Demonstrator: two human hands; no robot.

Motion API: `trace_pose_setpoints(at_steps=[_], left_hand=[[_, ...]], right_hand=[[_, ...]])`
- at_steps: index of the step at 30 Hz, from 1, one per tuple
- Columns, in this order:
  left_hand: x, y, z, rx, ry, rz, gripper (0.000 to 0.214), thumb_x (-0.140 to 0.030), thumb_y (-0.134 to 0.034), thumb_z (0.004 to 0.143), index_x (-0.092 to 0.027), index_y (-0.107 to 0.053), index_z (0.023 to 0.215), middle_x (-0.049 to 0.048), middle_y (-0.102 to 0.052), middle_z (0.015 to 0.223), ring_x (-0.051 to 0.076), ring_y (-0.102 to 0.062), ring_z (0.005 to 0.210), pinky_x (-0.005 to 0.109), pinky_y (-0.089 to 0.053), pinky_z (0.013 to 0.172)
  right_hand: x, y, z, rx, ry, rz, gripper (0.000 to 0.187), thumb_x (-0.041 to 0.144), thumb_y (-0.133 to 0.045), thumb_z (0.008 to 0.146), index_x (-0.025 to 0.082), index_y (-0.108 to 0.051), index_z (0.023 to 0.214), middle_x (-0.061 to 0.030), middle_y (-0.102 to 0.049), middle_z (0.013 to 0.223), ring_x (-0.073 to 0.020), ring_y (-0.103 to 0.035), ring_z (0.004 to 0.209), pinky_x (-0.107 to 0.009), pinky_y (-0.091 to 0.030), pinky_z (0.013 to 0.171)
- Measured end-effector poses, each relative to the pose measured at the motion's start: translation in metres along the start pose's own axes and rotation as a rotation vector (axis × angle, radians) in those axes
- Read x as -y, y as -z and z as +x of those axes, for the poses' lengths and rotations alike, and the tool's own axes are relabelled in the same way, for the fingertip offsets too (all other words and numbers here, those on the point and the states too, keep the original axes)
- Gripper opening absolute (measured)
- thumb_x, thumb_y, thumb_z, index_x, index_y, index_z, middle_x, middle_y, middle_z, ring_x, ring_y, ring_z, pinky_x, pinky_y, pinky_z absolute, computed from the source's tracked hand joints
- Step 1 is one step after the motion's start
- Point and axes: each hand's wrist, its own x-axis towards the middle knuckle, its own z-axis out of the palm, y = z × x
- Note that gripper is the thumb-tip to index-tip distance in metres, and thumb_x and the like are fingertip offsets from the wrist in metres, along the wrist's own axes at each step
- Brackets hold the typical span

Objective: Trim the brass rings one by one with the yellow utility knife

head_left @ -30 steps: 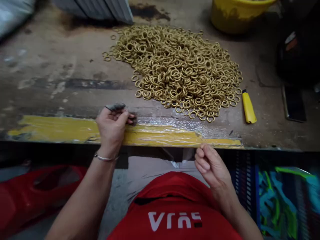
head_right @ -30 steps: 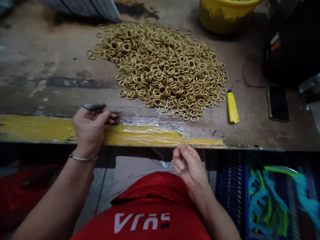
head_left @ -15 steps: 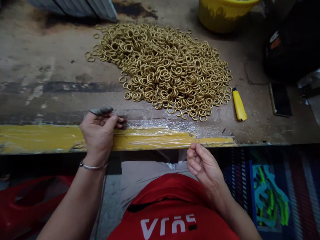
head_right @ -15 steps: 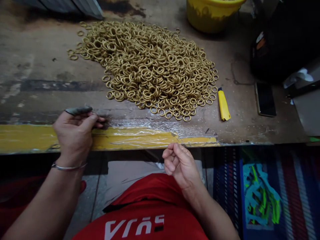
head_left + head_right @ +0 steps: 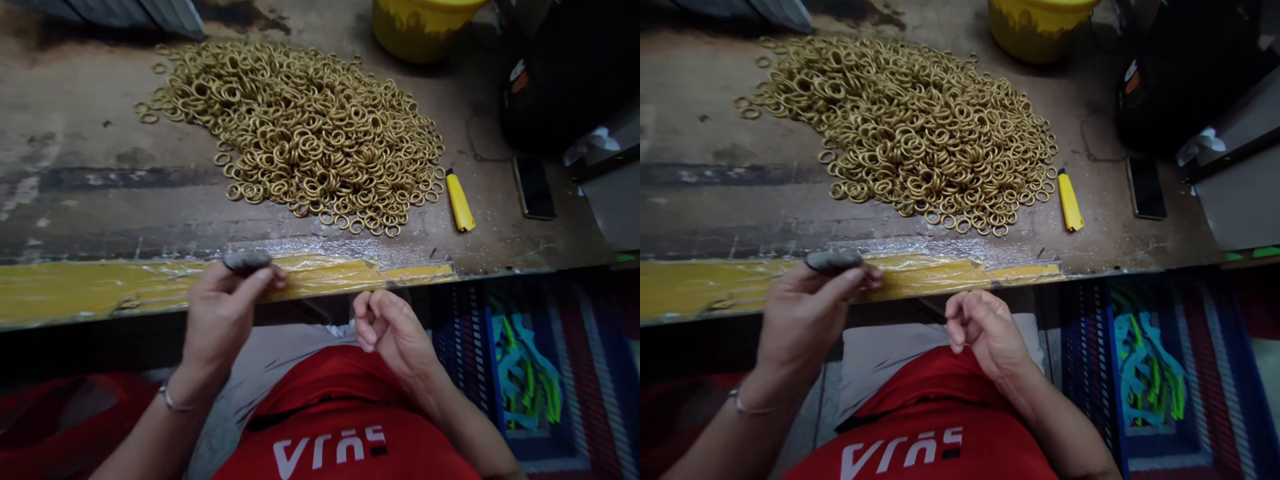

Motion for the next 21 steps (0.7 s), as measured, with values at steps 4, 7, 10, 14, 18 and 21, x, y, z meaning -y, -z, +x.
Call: trace_pose_setpoints(at_steps=[4,7,10,14,18,21], left_hand=[[-0.006,-0.03,-0.045,0.252,0.048,0.022,0.008,-0.029,-0.078,0.076,-0.024,-0.076,0.081,0.002,-0.077,0.08,0.021,-0.072,0.072,0.035,-0.063,0.07],[-0.012,-0.042,-0.056,0.352,-0.018,0.086,0.005,-0.028,-0.077,0.076,-0.024,-0.075,0.077,0.0022,-0.075,0.076,0.019,-0.069,0.066,0.032,-0.061,0.064],[-0.014,-0.046,-0.056,0.394,-0.064,0.093,0.005,-0.026,-0.074,0.078,-0.023,-0.073,0.074,0.0012,-0.072,0.073,0.017,-0.065,0.063,0.028,-0.058,0.059],[-0.011,-0.047,-0.056,0.389,-0.058,0.076,0.004,-0.025,-0.075,0.078,-0.023,-0.072,0.076,0.0006,-0.07,0.074,0.016,-0.064,0.065,0.027,-0.057,0.06],[-0.006,-0.049,-0.057,0.379,0.034,0.019,0.007,-0.027,-0.076,0.078,-0.021,-0.071,0.078,0.0012,-0.07,0.073,0.017,-0.064,0.066,0.028,-0.058,0.063],[-0.004,-0.051,-0.057,0.375,0.071,-0.006,0.009,-0.027,-0.075,0.078,-0.019,-0.07,0.08,0.0014,-0.07,0.074,0.016,-0.064,0.067,0.027,-0.057,0.065]], right_hand=[[-0.005,-0.003,-0.007,-0.08,0.219,-0.417,0.018,0.028,-0.078,0.08,0.024,-0.07,0.095,-0.002,-0.07,0.104,-0.0098,-0.06,0.069,-0.023,-0.052,0.059],[-0.007,-0.003,-0.013,-0.063,0.229,-0.606,0.024,0.023,-0.076,0.082,0.025,-0.072,0.105,0.0002,-0.071,0.089,-0.0116,-0.062,0.071,-0.025,-0.053,0.065],[-0.005,0.0,-0.015,-0.098,0.318,-0.686,0.006,0.023,-0.073,0.085,0.023,-0.074,0.091,0.0009,-0.07,0.081,-0.0112,-0.061,0.067,-0.025,-0.051,0.063],[-0.002,0.001,-0.013,-0.116,0.491,-0.825,0.005,0.021,-0.071,0.088,0.023,-0.076,0.086,-0.0008,-0.07,0.083,-0.0133,-0.063,0.074,-0.026,-0.051,0.066],[-0.003,-0.001,-0.013,-0.107,0.594,-0.897,0.009,0.018,-0.071,0.089,0.024,-0.075,0.092,-0.001,-0.07,0.086,-0.014,-0.065,0.078,-0.027,-0.052,0.071],[-0.003,-0.001,-0.015,-0.117,0.648,-0.98,0.008,0.017,-0.068,0.092,0.024,-0.073,0.09,-0.0011,-0.069,0.085,-0.014,-0.064,0.078,-0.027,-0.051,0.071]])
